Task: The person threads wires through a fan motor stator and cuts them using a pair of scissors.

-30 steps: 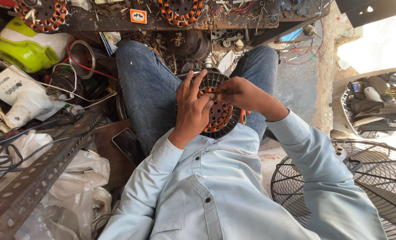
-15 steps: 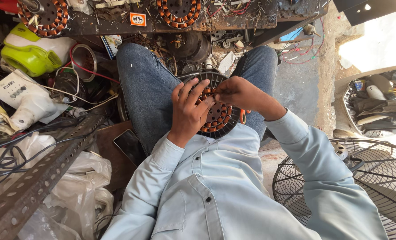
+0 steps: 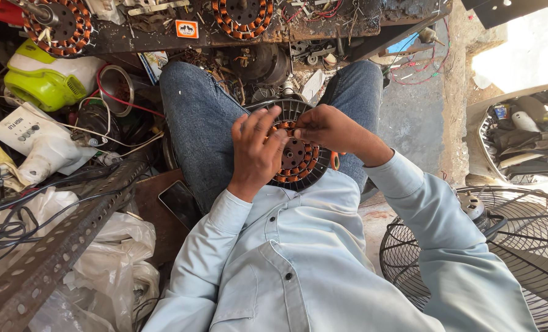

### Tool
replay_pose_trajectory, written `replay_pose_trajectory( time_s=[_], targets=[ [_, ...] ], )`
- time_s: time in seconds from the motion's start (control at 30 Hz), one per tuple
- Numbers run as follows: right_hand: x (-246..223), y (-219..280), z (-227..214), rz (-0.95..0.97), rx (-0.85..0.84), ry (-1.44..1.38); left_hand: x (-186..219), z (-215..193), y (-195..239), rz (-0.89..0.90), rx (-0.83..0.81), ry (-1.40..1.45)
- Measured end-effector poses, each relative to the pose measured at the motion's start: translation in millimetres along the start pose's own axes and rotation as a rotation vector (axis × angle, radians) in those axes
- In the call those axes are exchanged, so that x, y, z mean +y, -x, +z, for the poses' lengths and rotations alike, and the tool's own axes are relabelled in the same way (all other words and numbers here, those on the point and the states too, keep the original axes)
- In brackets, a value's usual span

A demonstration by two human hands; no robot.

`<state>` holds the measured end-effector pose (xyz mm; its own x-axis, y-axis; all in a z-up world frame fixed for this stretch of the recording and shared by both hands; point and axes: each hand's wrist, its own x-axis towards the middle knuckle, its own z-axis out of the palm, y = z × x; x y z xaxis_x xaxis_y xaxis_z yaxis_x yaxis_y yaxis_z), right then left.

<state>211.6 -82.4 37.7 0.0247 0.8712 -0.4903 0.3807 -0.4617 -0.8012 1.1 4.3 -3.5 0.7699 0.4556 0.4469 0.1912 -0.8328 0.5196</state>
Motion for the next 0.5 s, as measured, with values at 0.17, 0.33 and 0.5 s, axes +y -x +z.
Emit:
replay_pose_trajectory(
  time_s=[0.17,0.33,0.5],
  targets=[
    [-0.1,0.9,-0.4,-0.016,0.0,-0.052,4.5,-4.2,0.4,-0.039,0.103,0.107],
    [1.0,0.5,0.9,-0.026,-0.013,-0.084,7.8,-3.6,0.9,0.025,0.052,0.014],
    [4.7,0.0,0.8,-0.065,-0.009,-0.135,8.0,2.3,3.3,0.067,0.09,-0.15]
  ],
)
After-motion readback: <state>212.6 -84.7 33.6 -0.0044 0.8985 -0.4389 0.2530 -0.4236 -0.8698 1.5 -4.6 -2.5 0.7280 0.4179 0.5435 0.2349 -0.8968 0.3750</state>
